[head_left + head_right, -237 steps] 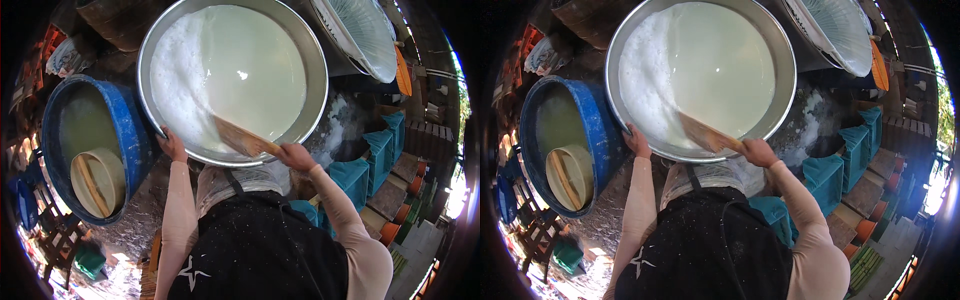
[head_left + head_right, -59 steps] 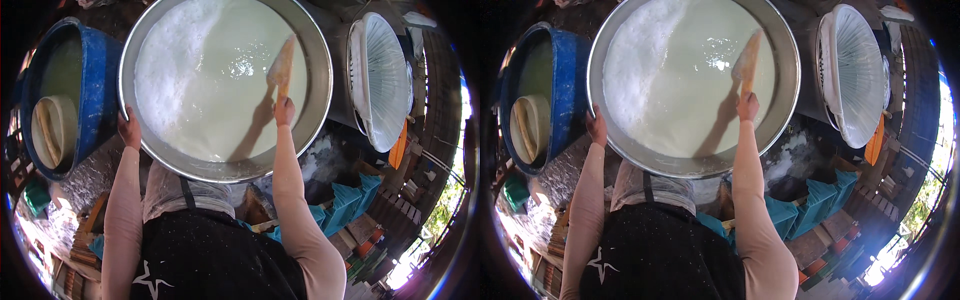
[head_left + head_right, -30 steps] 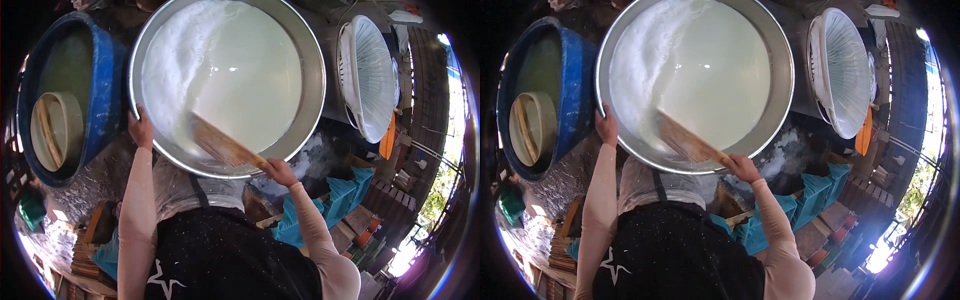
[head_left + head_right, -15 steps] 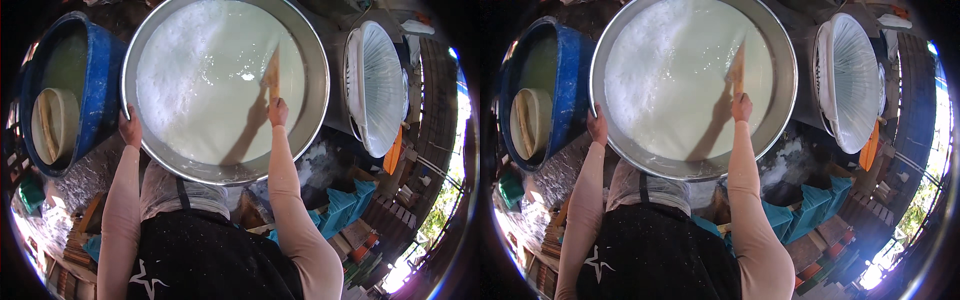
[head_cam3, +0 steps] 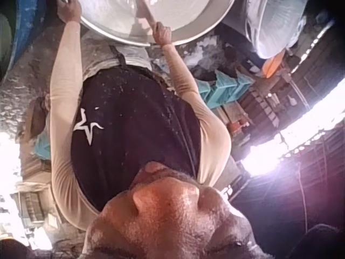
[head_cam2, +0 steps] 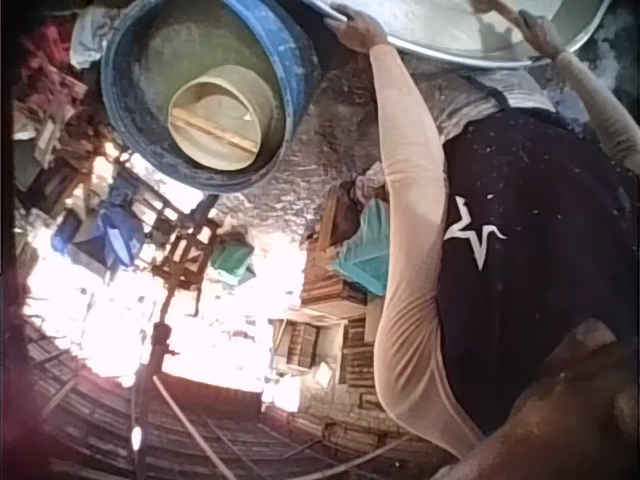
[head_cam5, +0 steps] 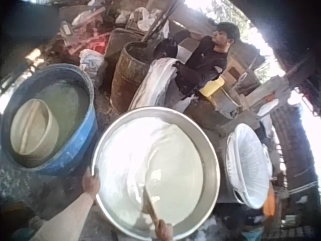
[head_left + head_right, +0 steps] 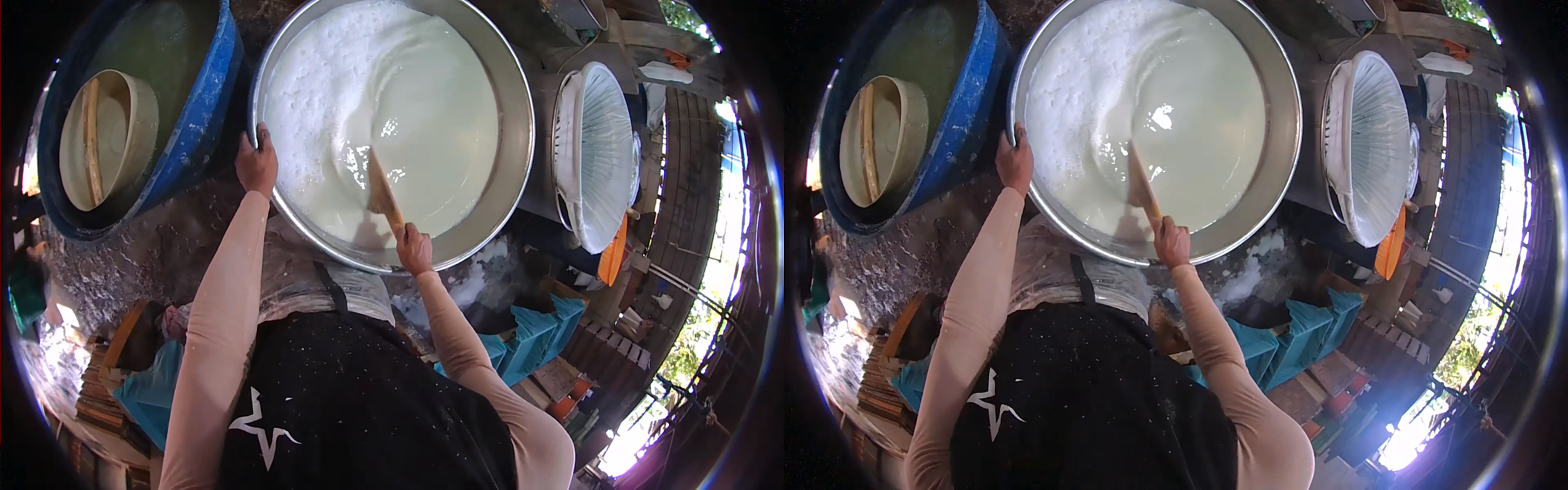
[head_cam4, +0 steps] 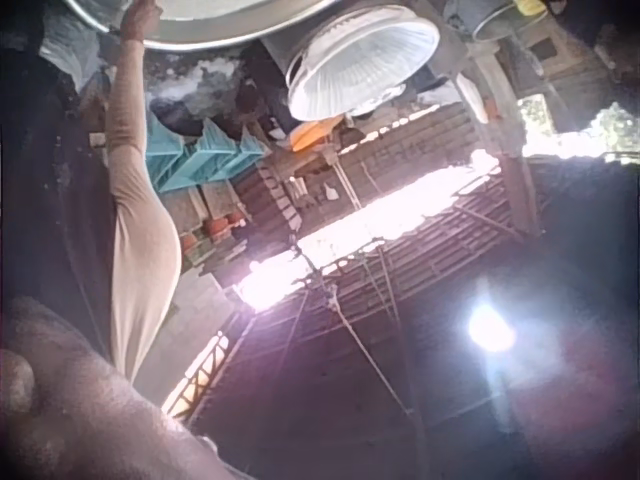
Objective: The person stirs a large vat of white liquid with a wooden paddle and uses a bowl to scoop liquid from a blue bucket and pour it into the vat.
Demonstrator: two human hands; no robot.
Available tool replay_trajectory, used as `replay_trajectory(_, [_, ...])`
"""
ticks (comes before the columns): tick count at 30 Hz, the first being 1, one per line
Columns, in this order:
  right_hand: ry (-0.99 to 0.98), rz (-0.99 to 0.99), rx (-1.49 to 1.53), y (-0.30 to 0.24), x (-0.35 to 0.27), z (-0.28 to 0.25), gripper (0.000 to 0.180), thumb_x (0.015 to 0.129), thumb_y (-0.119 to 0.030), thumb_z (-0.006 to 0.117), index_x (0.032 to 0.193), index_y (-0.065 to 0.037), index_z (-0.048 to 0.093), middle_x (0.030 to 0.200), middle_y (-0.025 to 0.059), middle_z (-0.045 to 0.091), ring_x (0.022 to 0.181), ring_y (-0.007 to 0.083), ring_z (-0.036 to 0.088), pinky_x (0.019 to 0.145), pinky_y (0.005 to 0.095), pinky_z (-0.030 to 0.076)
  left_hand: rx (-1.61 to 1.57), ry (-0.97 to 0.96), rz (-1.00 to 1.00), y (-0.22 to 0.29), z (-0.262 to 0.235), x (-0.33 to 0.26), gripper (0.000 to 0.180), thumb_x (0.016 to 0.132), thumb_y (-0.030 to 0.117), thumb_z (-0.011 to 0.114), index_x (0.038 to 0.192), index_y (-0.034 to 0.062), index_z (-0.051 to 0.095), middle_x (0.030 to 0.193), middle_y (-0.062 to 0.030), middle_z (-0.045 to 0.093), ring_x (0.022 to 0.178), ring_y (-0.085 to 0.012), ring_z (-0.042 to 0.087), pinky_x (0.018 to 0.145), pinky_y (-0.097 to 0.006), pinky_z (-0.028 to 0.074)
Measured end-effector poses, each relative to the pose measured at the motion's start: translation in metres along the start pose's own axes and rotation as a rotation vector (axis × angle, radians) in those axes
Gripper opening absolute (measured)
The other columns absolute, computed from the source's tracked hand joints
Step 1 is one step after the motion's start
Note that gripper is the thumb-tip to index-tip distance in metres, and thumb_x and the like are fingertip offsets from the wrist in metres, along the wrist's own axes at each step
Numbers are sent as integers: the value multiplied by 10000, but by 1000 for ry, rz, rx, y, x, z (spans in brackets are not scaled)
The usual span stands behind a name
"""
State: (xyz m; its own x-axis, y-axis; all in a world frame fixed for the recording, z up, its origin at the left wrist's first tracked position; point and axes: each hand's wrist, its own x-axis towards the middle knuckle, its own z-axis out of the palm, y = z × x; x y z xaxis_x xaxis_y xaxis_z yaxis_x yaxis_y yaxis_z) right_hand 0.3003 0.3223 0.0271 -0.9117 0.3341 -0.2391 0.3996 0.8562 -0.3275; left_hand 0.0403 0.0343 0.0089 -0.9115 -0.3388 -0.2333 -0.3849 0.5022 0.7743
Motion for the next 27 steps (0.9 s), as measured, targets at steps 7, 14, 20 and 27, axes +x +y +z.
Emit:
replay_trajectory(7, [-262,-196,-66,-7,-36,-67,266,978,-301,561,851,-69,595,631,173,636,628,403,630,747,489,459,-14,7,28,-8,-1,1,601,974,485,525,1180,-73,606,1093,-318,655,1023,-472,633,872,-487,506])
replay_trajectory(14, [-474,508,721,76,-43,-145,404,1003,-344,531,835,10,629,606,148,575,539,251,601,526,372,466,-59,29,123,-28,-8,1,469,993,401,545,1182,-19,632,1096,-254,680,1013,-396,656,868,-426,500])
replay_trajectory(20, [350,413,426,119,69,-99,455,1032,-390,479,840,4,599,573,76,554,478,189,566,459,360,434,73,59,80,-24,-11,1,482,992,416,546,1224,1,627,1126,-230,685,1036,-381,655,883,-419,497])
replay_trajectory(27, [269,359,304,120,196,-38,459,996,-380,476,791,7,613,659,192,641,619,362,643,592,472,485,42,66,96,-29,-13,8,494,987,480,520,1085,11,641,1009,-252,677,973,-433,646,822,-469,495])
